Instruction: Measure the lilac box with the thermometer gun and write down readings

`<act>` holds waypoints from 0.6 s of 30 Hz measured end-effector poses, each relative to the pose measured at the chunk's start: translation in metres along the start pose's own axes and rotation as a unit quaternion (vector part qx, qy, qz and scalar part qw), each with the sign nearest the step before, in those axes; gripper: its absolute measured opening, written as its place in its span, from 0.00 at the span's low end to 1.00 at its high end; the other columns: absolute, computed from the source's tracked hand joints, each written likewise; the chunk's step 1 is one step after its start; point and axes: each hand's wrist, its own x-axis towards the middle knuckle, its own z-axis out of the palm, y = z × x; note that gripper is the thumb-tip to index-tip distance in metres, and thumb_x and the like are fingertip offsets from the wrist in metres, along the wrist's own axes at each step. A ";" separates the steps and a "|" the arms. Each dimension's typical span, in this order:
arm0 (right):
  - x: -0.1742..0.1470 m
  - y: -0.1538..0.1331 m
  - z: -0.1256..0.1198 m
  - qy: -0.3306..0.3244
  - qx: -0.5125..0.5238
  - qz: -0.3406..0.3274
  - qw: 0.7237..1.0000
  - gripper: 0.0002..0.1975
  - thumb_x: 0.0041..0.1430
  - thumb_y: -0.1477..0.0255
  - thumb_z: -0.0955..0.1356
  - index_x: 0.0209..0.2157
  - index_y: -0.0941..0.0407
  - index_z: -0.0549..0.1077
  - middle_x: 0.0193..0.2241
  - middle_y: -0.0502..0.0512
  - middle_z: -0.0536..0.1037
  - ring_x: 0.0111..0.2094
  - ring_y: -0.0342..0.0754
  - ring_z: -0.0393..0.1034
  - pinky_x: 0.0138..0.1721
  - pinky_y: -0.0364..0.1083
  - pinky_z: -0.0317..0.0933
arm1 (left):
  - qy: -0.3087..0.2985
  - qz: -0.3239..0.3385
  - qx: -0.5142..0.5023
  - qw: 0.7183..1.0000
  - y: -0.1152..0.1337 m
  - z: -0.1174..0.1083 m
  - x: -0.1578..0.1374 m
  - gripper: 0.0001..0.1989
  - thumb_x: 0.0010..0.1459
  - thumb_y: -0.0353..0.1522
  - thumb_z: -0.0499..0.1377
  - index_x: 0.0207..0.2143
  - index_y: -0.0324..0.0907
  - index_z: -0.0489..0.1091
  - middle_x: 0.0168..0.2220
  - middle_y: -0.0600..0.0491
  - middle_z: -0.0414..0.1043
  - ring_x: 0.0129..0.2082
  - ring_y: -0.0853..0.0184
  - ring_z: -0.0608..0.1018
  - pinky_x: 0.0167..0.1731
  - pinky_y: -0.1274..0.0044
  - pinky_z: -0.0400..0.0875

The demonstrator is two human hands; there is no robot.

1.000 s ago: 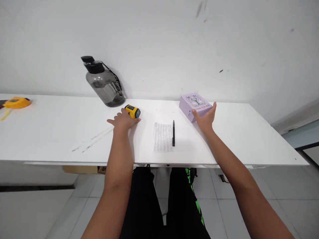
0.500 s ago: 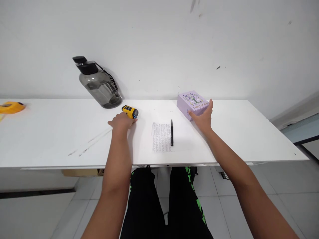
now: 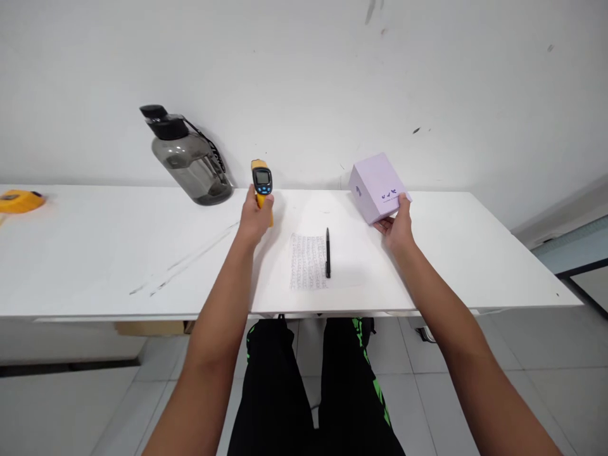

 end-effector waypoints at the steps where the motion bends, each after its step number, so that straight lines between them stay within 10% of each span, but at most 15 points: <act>1: -0.001 0.000 0.001 -0.008 0.012 0.003 1.000 0.27 0.55 0.44 0.66 0.47 0.49 0.70 0.40 0.54 0.78 0.40 0.50 0.75 0.37 0.49 0.75 | -0.009 -0.008 -0.059 0.998 0.003 0.009 -0.004 0.19 0.55 0.42 0.64 0.46 0.44 0.70 0.43 0.48 0.74 0.49 0.59 0.76 0.48 0.68 0.70; 11: -0.010 0.009 0.002 -0.131 0.092 0.102 0.982 0.41 0.51 0.39 0.66 0.60 0.48 0.62 0.43 0.60 0.77 0.47 0.57 0.77 0.44 0.59 0.77 | -0.253 -0.174 -0.378 0.873 0.019 0.061 -0.058 0.21 0.47 0.31 0.71 0.44 0.40 0.74 0.38 0.52 0.76 0.39 0.67 0.77 0.49 0.68 0.70; 18: -0.028 0.014 0.011 -0.210 0.122 0.108 0.964 0.45 0.49 0.37 0.68 0.60 0.51 0.62 0.45 0.62 0.76 0.51 0.59 0.76 0.50 0.61 0.76 | -0.279 -0.194 -0.381 0.860 0.014 0.064 -0.060 0.16 0.53 0.29 0.69 0.45 0.39 0.74 0.41 0.50 0.77 0.43 0.65 0.79 0.53 0.65 0.72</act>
